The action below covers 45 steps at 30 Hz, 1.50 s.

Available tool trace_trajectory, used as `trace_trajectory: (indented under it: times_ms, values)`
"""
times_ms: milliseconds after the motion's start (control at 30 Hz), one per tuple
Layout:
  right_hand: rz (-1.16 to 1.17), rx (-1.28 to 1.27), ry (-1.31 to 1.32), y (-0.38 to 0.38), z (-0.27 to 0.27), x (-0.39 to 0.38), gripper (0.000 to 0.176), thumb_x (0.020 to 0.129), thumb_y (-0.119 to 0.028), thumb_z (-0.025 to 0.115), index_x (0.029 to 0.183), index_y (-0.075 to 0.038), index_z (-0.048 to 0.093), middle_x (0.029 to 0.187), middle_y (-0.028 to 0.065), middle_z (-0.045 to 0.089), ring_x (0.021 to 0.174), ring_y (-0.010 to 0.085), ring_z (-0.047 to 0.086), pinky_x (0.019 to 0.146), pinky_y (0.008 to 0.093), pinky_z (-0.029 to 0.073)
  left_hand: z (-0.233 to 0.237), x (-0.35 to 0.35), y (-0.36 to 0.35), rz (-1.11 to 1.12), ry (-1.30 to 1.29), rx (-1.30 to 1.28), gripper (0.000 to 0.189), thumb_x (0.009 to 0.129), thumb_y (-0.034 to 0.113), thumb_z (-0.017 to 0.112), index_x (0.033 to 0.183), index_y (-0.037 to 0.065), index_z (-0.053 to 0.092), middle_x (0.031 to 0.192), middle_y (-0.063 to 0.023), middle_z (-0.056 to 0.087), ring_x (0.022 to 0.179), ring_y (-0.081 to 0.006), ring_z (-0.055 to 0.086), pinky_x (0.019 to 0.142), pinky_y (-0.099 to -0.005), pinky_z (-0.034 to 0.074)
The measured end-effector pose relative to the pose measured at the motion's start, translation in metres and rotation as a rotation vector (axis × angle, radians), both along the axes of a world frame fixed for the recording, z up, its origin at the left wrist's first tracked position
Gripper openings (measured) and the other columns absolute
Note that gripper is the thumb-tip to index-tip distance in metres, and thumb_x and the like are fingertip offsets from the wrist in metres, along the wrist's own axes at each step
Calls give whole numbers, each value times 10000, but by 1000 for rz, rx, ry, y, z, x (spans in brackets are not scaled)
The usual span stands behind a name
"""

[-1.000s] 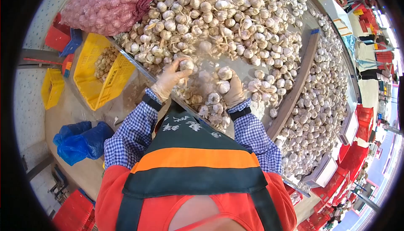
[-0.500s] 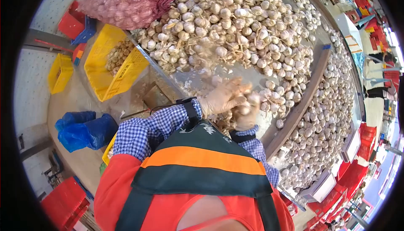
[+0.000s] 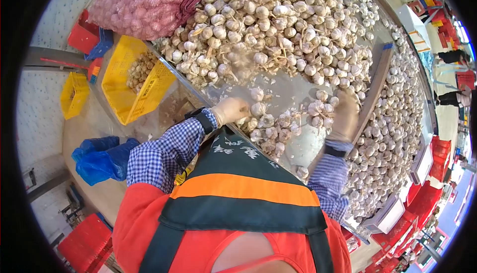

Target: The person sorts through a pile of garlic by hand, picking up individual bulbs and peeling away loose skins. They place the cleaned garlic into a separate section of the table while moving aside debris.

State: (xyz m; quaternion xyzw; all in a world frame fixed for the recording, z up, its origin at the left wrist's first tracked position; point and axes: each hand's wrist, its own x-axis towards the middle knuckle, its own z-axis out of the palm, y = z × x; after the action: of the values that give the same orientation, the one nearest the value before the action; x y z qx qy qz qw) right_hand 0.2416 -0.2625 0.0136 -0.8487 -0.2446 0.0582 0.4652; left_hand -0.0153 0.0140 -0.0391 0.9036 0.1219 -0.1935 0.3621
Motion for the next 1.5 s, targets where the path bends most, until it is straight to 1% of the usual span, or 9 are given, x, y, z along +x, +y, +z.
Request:
trace_trajectory:
  times_ms: [67, 267, 600, 800, 1033, 1133, 1267, 1367, 1500]
  values:
    - [211, 85, 592, 81, 7, -53, 230, 863, -70, 568, 1075, -64, 657, 1118, 75, 621, 999, 198, 579, 841, 340, 491, 4, 1, 9, 176, -118, 102, 226, 858, 306, 601, 907, 87, 633, 938, -144, 641, 897, -327, 631, 780, -404, 509]
    - [840, -415, 43, 167, -58, -97, 349, 780, -260, 649, 1106, -138, 617, 1107, 128, 605, 936, 294, 615, 802, 378, 513, 22, 20, 60, 364, -243, 491, 158, 817, 215, 633, 938, 113, 619, 1096, -132, 554, 844, -311, 635, 716, -415, 517]
    - [707, -714, -243, 224, -35, -109, 303, 834, -268, 554, 1087, -101, 538, 887, 156, 668, 785, 327, 668, 642, 457, 524, -7, 22, 54, 259, -124, 570, 210, 878, 275, 564, 969, 109, 655, 960, -142, 618, 730, -311, 654, 635, -401, 497]
    - [675, -689, -126, 207, -62, -101, 377, 808, -256, 644, 1135, -108, 531, 920, 168, 671, 873, 289, 674, 715, 404, 537, 31, 2, 53, 970, -190, -959, 219, 947, 98, 487, 1107, -24, 573, 834, -30, 608, 623, -95, 516, 507, -222, 404]
    - [473, 582, 1393, 148, -13, -105, 390, 957, -137, 465, 1319, -13, 392, 1187, 169, 588, 946, 240, 625, 804, 292, 526, 19, 2, 35, 405, -519, -544, 136, 960, 56, 432, 1032, 16, 540, 746, -5, 530, 536, -67, 386, 510, -215, 341]
    - [332, 749, 1441, 136, 5, -121, 388, 975, -195, 456, 1314, -16, 400, 1230, 167, 567, 982, 232, 613, 735, 260, 526, 65, 27, 4, 908, -288, -1234, 207, 999, 160, 406, 1044, 20, 551, 723, 0, 537, 519, -72, 387, 502, -228, 348]
    - [339, 634, 1393, 118, -4, -134, 318, 960, -243, 482, 1213, -54, 511, 1047, 60, 616, 828, 134, 604, 603, 241, 503, 28, 42, -17, 616, -132, 91, 536, 989, 490, 403, 1159, 2, 546, 878, -98, 633, 720, -177, 640, 631, -315, 512]
    - [139, 725, 1407, 96, -3, -140, 340, 939, -326, 516, 1175, -82, 531, 970, 36, 611, 763, 123, 619, 470, 200, 448, 35, 35, -29, 561, -157, -477, 649, 927, 570, 479, 1258, 12, 484, 1036, -181, 615, 965, -274, 629, 842, -401, 493]
    - [-184, 1061, 1214, 51, -8, -112, 419, 932, -321, 534, 1250, -52, 487, 1000, 63, 627, 685, 125, 610, 462, 180, 465, 49, 29, -10, 293, -236, -214, 497, 922, 432, 557, 1262, 74, 496, 1046, -135, 612, 937, -257, 620, 858, -377, 492]
